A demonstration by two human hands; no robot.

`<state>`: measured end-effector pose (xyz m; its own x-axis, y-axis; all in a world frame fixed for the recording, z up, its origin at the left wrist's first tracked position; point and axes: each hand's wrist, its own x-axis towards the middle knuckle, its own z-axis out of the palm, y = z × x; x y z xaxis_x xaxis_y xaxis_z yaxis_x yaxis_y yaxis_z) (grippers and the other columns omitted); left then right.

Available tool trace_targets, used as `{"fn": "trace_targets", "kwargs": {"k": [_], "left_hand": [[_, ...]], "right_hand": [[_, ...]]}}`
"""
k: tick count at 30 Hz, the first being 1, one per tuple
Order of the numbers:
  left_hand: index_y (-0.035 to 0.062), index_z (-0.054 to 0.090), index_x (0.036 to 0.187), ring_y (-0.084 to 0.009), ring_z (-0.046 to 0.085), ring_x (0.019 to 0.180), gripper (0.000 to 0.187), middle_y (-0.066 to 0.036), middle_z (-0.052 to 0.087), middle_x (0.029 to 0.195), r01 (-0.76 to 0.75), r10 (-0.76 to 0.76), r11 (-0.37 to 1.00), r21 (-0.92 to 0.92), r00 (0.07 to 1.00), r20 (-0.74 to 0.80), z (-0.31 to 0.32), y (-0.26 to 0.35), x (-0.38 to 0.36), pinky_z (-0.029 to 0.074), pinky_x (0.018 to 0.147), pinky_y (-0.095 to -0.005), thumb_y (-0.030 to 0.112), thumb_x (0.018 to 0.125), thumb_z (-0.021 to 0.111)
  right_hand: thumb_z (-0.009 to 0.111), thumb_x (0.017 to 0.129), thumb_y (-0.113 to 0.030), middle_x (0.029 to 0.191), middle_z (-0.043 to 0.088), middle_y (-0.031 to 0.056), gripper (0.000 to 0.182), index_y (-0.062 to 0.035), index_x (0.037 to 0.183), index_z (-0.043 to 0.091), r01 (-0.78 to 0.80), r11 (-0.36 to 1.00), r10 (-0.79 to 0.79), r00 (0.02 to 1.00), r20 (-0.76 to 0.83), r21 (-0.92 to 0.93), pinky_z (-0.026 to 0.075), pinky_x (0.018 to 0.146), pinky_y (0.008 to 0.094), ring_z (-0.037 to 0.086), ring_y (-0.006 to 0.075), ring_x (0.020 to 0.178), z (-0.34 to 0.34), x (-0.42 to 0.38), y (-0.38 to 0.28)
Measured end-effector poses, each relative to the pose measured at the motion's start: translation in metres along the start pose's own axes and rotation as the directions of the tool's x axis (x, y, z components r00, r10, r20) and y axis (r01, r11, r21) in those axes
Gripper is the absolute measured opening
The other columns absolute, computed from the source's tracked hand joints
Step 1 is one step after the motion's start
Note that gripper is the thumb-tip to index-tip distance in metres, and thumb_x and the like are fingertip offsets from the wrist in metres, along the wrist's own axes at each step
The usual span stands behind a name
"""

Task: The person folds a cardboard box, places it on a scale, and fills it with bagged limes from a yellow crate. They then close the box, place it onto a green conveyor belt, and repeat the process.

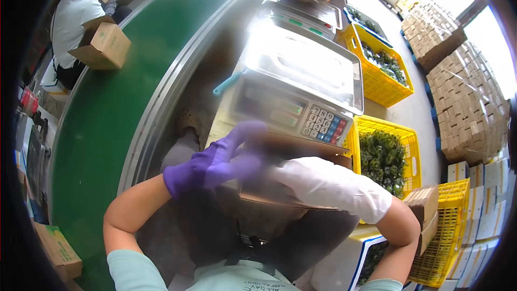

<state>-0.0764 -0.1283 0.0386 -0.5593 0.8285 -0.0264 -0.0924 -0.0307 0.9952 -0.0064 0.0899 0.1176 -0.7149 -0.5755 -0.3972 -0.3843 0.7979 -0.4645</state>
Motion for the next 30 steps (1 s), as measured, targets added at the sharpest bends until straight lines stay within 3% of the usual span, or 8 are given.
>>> {"fn": "trace_targets", "kwargs": {"k": [3, 6, 10, 11, 16, 20, 24, 30], "left_hand": [[0.0064, 0.029, 0.145, -0.0207, 0.035, 0.133, 0.068, -0.013, 0.040, 0.140, -0.002, 0.001, 0.999, 0.034, 0.999, 0.035, -0.006, -0.002, 0.003, 0.026, 0.111, -0.0359, 0.023, 0.087, 0.061], [0.0074, 0.027, 0.148, -0.0208, 0.036, 0.132, 0.077, -0.013, 0.040, 0.141, 0.064, -0.054, 0.992, -0.104, 0.994, 0.099, -0.014, -0.004, 0.008, 0.025, 0.112, -0.0355, 0.026, 0.084, 0.066], [0.0074, 0.029, 0.146, -0.0211, 0.040, 0.130, 0.091, -0.011, 0.043, 0.136, 0.054, -0.070, 0.991, 0.125, 0.988, 0.134, -0.020, -0.001, 0.017, 0.029, 0.110, -0.0339, 0.032, 0.075, 0.080], [0.0074, 0.029, 0.146, -0.0211, 0.040, 0.130, 0.091, -0.011, 0.043, 0.136, 0.057, -0.075, 0.990, 0.131, 0.988, 0.135, -0.014, -0.003, 0.022, 0.029, 0.110, -0.0339, 0.032, 0.075, 0.080], [0.0089, 0.051, 0.121, -0.0226, 0.053, 0.117, 0.059, -0.009, 0.055, 0.122, -0.276, 0.313, 0.897, 0.346, 0.948, -0.055, 0.003, -0.034, 0.043, 0.043, 0.098, -0.0348, 0.007, 0.072, 0.082], [0.0083, 0.060, 0.106, -0.0301, 0.059, 0.111, 0.029, -0.012, 0.063, 0.117, -0.609, 0.549, 0.551, 0.571, 0.779, 0.302, -0.010, -0.029, 0.046, 0.045, 0.097, -0.0418, 0.009, 0.080, 0.075], [0.0072, 0.059, 0.123, -0.0368, 0.046, 0.128, 0.053, -0.017, 0.052, 0.137, -0.589, 0.296, 0.454, 0.669, 0.808, 0.510, -0.029, 0.000, 0.037, 0.036, 0.107, -0.0484, 0.040, 0.083, 0.071], [0.0063, 0.045, 0.142, -0.0385, 0.028, 0.141, 0.077, -0.022, 0.029, 0.153, -0.392, 0.166, 0.790, 0.471, 0.877, 0.452, -0.026, -0.005, 0.020, 0.023, 0.115, -0.0473, 0.056, 0.085, 0.062]], "right_hand": [[0.068, 0.080, -0.007, 0.084, 0.064, 0.0149, 0.033, -0.0028, 0.111, 0.059, 0.138, 0.990, -0.124, 0.929, -0.348, 0.014, 0.052, 0.076, 0.0375, 0.064, 0.0334, 0.083, -0.001, -0.042, 0.012], [0.077, 0.070, 0.003, 0.087, 0.067, 0.0072, 0.035, -0.0031, 0.103, 0.066, -0.220, 0.916, 0.381, 0.742, -0.551, 0.337, 0.053, 0.067, 0.0309, 0.065, 0.0209, 0.073, -0.004, -0.096, 0.031], [0.092, 0.056, -0.020, 0.142, 0.044, 0.0138, 0.110, -0.0047, 0.147, 0.032, -0.030, 0.570, 0.549, 0.757, -0.354, 0.821, 0.023, 0.116, 0.0386, 0.035, 0.0256, 0.138, 0.044, -0.073, 0.074], [0.092, 0.056, -0.016, 0.140, 0.045, 0.0127, 0.102, -0.0049, 0.143, 0.038, -0.055, 0.802, 0.443, 0.723, -0.530, 0.595, 0.029, 0.113, 0.0397, 0.042, 0.0264, 0.131, 0.068, -0.054, 0.087], [0.089, 0.056, -0.006, 0.126, 0.055, 0.0116, 0.075, -0.0042, 0.124, 0.056, 0.200, 0.813, 0.426, 0.436, -0.793, 0.547, 0.044, 0.099, 0.0400, 0.055, 0.0261, 0.113, 0.092, -0.023, 0.090], [0.082, 0.062, -0.005, 0.114, 0.063, 0.0139, 0.032, -0.0045, 0.091, 0.070, 0.080, 0.953, -0.283, 0.578, -0.765, -0.292, 0.046, 0.091, 0.0422, 0.060, 0.0317, 0.103, 0.073, -0.051, 0.082], [0.070, 0.063, -0.074, 0.158, 0.018, 0.0225, 0.100, -0.0074, 0.136, 0.054, 0.210, 0.767, 0.044, 0.926, -0.376, 0.606, 0.009, 0.118, 0.0480, 0.009, 0.0388, 0.147, 0.053, -0.087, 0.088], [0.081, 0.075, -0.022, 0.141, 0.045, 0.0205, 0.054, -0.0050, 0.122, 0.060, 0.048, 0.915, 0.209, 0.792, -0.573, 0.400, 0.035, 0.108, 0.0412, 0.038, 0.0375, 0.134, 0.071, -0.079, 0.062]]}}
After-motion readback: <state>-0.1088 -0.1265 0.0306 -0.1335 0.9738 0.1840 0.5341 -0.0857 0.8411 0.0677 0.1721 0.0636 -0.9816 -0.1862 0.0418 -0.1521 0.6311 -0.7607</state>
